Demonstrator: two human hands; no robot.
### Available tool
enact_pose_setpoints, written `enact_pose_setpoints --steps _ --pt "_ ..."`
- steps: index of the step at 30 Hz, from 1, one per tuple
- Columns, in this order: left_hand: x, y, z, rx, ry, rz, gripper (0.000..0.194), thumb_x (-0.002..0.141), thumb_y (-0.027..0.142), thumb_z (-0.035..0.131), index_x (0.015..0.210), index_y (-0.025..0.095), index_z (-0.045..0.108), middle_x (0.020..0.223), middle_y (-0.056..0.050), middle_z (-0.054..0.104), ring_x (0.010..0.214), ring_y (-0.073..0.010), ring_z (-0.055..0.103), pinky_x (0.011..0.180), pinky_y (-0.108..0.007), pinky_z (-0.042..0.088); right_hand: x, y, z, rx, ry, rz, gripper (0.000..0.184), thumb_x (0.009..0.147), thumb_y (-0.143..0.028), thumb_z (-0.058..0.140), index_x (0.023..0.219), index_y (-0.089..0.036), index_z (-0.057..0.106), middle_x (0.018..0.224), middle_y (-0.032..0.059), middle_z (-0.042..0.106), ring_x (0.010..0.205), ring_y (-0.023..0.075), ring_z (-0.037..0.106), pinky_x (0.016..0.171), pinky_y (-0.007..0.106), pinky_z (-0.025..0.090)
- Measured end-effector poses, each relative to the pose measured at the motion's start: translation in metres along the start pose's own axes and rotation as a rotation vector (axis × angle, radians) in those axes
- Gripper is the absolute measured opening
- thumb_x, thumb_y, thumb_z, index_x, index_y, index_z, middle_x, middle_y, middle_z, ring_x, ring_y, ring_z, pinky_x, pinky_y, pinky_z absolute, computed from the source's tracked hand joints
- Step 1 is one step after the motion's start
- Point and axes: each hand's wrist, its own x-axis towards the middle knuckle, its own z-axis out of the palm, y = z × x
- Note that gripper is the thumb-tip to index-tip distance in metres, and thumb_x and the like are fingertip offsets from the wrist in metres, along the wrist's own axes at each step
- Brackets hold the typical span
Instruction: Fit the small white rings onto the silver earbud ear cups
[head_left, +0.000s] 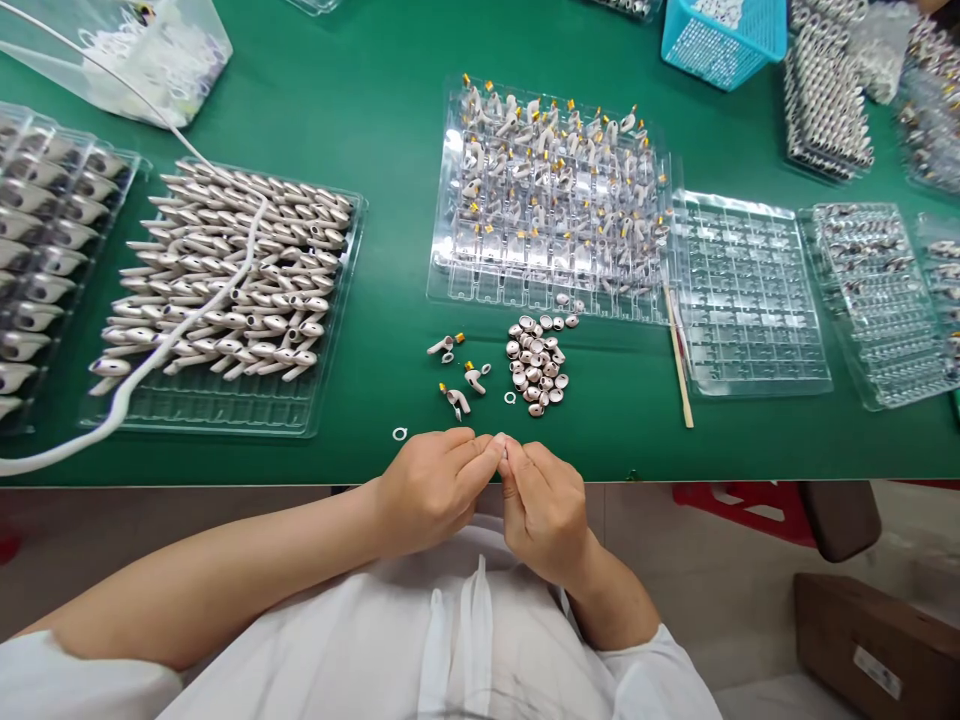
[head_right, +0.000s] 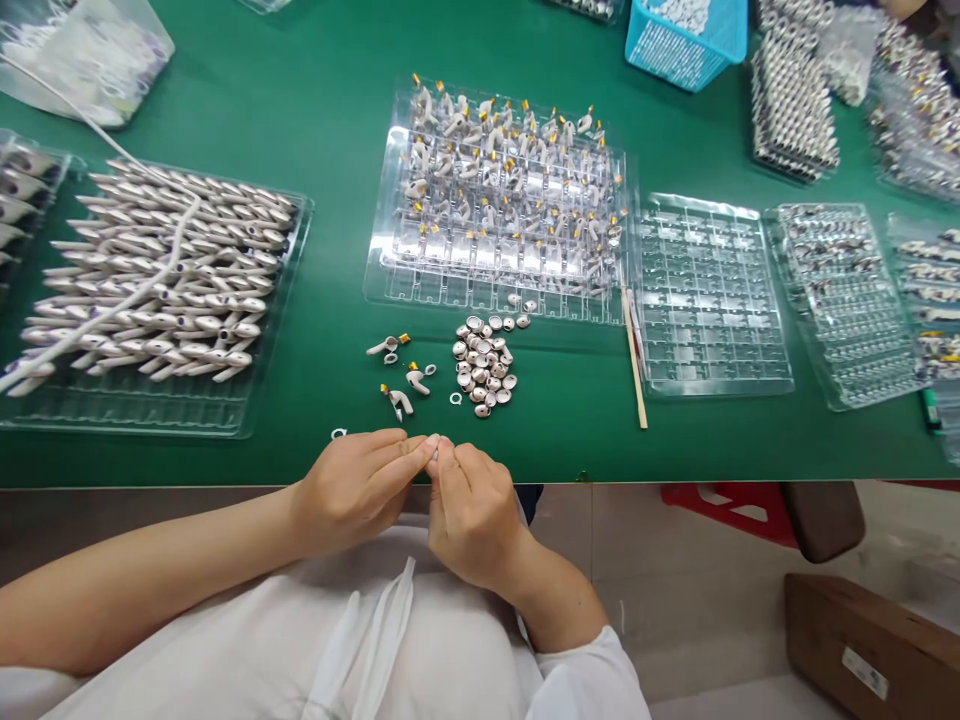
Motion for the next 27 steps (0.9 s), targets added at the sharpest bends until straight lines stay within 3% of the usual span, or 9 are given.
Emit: enact_pose_setpoints --steps 10,18,23,27 --pt "0.004 -0.004 -0.002 -0.023 -0.032 -0.053 0.019 0.091 0.005 0.039 0.102 0.013 0.053 0.068 -0.006 0.070 0.047 -0.0143 0.051 0.042 -0.025 0.041 0.003 0.005 0.001 0.064 0.009 0.031 0.029 0.094 -0.010 0.049 0.122 -0.008 0.057 0.076 0.0094 0.067 0.063 0.0177 0.061 0.050 0.029 0.048" --pt "0.002 -0.009 -0.007 -0.247 0.037 -0.233 0.013 0.092 0.009 0.057 0.102 0.014 0.066 0.079 -0.005 0.076 0.066 -0.0136 0.069 0.062 -0.022 0.056 0.009 0.005 -0.005 0.188 0.082 0.068 0.030 0.093 -0.011 0.054 0.123 -0.012 0.060 0.087 0.0113 0.072 0.072 0.0185 0.067 0.059 0.029 0.056" --pt "0.000 -0.013 -0.011 -0.360 0.060 -0.124 0.022 0.091 0.005 0.056 0.109 0.013 0.066 0.094 -0.011 0.077 0.085 -0.0171 0.073 0.075 -0.026 0.060 0.006 0.003 -0.006 0.255 0.097 0.084 0.034 0.093 -0.012 0.055 0.127 -0.015 0.059 0.093 0.0112 0.074 0.076 0.0179 0.069 0.063 0.029 0.058" --pt "-0.002 -0.014 -0.012 -0.382 0.056 -0.101 0.024 0.091 0.005 0.056 0.113 0.012 0.064 0.095 -0.013 0.076 0.083 -0.0175 0.072 0.071 -0.027 0.060 0.007 0.003 -0.007 0.360 0.084 0.106 0.033 0.093 -0.011 0.058 0.125 -0.015 0.061 0.097 0.0113 0.074 0.080 0.0171 0.069 0.066 0.029 0.059"
